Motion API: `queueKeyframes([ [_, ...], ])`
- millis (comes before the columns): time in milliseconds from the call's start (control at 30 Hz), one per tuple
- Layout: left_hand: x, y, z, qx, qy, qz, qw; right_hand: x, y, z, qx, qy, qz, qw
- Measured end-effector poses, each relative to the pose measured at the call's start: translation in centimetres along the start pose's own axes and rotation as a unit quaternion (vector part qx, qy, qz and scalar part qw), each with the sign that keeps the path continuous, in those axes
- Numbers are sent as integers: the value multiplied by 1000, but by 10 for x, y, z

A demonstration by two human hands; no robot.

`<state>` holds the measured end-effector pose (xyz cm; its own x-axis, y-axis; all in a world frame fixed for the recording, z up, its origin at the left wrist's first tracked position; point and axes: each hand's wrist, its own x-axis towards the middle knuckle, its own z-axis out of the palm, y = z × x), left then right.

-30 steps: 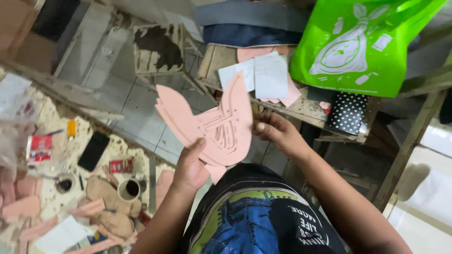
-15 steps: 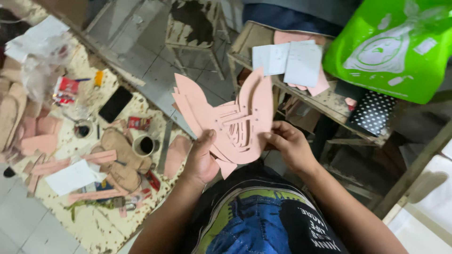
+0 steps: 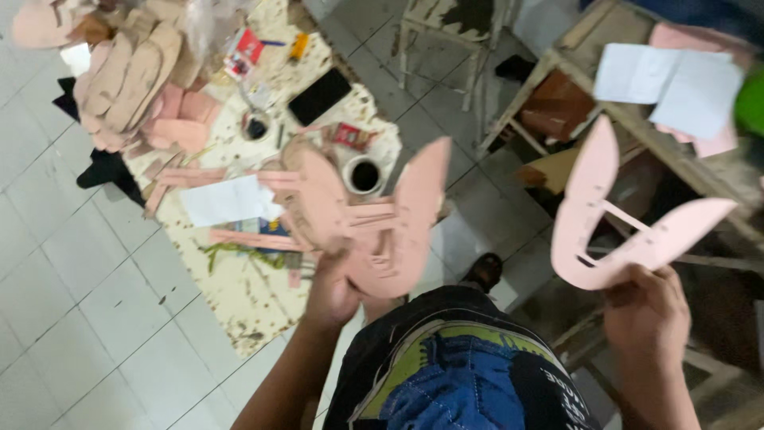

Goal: The person places pink shoe-pattern templates onto a large white sheet and uses a small pointed tool to trace the outlines and mark reference points. The person repeats this process for multiple pattern pieces, moving each template to a new position after tracing.

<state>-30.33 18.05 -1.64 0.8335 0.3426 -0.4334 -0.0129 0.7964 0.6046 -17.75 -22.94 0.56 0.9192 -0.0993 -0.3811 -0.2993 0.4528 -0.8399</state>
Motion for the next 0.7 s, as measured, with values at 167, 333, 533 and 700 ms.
queueKeyframes([
  [167, -13, 98, -122, -57, -9, 82, 995, -74, 60, 14, 29, -10, -44, 999],
  [333, 24, 143, -210, 44, 204, 112, 972, -143, 100, 23, 13, 22, -48, 999],
  [533, 44, 143, -243, 61, 208, 41, 975, -233, 120, 6, -99, 61, -106, 987],
  [700, 37, 137, -240, 68, 239, 2, 969, -292, 133, -25, 41, 144, -113, 982],
])
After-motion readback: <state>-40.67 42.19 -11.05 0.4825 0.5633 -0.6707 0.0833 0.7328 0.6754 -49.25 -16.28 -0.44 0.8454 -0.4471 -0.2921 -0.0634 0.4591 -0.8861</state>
